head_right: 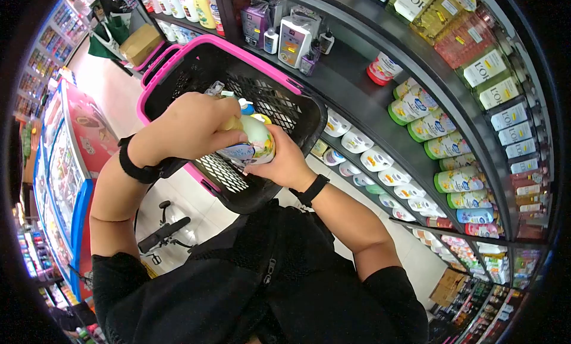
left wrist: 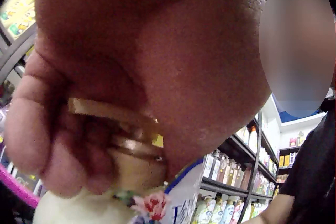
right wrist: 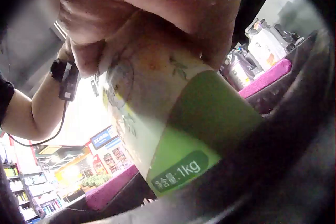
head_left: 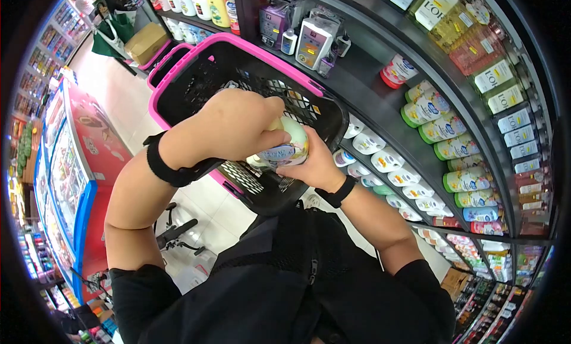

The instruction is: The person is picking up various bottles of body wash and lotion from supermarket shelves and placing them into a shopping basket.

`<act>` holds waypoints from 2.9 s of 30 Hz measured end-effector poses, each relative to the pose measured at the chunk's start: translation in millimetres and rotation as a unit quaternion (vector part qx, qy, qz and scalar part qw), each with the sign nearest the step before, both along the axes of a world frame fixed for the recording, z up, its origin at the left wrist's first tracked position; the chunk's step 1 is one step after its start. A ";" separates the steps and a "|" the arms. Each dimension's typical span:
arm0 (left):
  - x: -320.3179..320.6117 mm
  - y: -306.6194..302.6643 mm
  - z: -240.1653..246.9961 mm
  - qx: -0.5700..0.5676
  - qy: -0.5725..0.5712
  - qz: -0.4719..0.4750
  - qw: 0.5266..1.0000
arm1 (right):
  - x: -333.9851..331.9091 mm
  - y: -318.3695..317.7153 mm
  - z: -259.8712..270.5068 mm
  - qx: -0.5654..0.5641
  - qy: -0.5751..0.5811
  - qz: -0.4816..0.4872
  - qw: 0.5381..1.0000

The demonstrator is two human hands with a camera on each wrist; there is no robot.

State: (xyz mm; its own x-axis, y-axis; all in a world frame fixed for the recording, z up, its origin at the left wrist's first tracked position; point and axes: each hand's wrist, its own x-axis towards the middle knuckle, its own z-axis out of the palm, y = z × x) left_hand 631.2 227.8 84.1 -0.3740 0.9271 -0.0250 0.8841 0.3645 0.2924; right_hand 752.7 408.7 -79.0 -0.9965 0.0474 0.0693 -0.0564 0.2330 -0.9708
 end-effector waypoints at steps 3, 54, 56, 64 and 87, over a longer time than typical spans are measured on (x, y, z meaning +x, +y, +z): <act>-1.4 11.7 -15.6 -0.016 0.004 0.000 1.000 | 5.7 7.0 0.8 0.070 0.000 -0.022 0.997; 18.8 166.6 -193.1 0.284 -0.192 0.161 0.926 | 328.1 457.1 -104.6 0.042 0.102 -0.706 0.699; 44.3 176.2 -174.0 0.286 -0.205 0.162 0.922 | 317.7 471.7 -116.2 -0.011 0.180 -0.669 0.721; 119.8 237.2 -163.6 0.172 -0.174 -0.031 0.969 | 321.2 480.8 -99.5 -0.002 0.158 -0.635 0.756; 180.4 322.7 -165.8 0.068 -0.391 -0.095 0.913 | 296.6 348.1 -74.7 -0.394 0.180 -0.468 0.770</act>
State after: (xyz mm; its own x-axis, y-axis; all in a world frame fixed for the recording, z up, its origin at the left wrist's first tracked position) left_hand 811.6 550.5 -81.7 -0.1227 0.9879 -0.0952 0.4298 0.1393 0.8921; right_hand 1049.3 756.8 -153.7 -0.4236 0.9018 -0.0855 -0.5202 -0.3194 -0.7921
